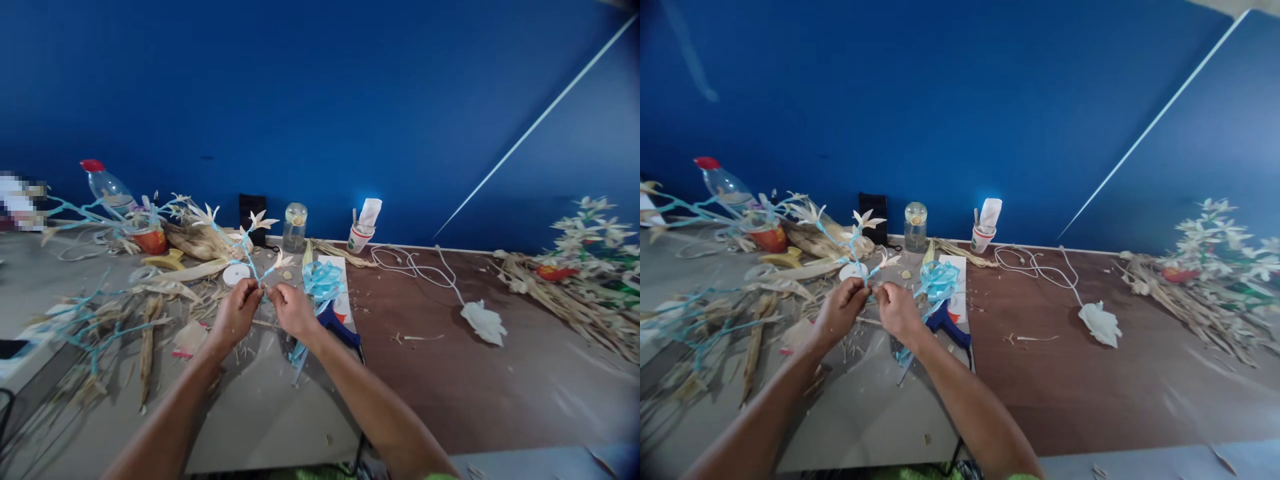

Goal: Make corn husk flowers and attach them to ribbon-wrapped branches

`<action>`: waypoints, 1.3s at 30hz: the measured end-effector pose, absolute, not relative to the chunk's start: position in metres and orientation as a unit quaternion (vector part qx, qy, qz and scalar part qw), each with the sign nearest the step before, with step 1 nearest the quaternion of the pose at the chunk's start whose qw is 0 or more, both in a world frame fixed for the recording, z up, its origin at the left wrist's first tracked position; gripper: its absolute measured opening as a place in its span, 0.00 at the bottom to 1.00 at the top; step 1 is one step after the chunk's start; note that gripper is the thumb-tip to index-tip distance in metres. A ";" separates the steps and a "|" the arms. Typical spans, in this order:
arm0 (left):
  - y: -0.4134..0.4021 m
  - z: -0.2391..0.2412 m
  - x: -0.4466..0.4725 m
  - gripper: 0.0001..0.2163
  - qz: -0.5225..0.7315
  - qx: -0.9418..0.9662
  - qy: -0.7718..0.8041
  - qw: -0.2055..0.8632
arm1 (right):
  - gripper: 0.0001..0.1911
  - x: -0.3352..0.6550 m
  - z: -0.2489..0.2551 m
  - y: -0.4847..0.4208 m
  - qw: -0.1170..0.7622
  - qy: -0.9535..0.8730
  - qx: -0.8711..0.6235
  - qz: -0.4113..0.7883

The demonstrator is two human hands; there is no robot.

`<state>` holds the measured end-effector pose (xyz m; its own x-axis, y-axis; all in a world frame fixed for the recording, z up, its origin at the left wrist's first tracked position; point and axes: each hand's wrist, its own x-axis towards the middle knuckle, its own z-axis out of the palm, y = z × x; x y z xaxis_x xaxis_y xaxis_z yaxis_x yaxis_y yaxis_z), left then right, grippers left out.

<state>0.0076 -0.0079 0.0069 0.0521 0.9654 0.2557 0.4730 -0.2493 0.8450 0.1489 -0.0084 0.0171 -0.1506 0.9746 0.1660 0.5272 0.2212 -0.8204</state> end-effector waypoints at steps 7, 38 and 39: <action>-0.007 0.004 0.008 0.08 0.429 0.663 0.542 0.288 | 0.10 0.158 0.013 -0.007 0.379 -0.690 -0.505 0.354; -0.014 0.001 0.009 0.07 0.402 0.693 0.551 0.233 | 0.07 0.177 0.022 0.003 0.311 -0.735 -0.535 0.276; -0.014 0.001 0.009 0.07 0.404 0.691 0.551 0.236 | 0.09 0.180 0.023 0.003 0.312 -0.742 -0.537 0.253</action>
<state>0.0085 -0.0140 0.0006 0.0666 0.9521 0.2985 0.5716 -0.2816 0.7707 0.1795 0.0031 0.0228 -0.2295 0.9542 0.1919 0.6392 0.2964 -0.7096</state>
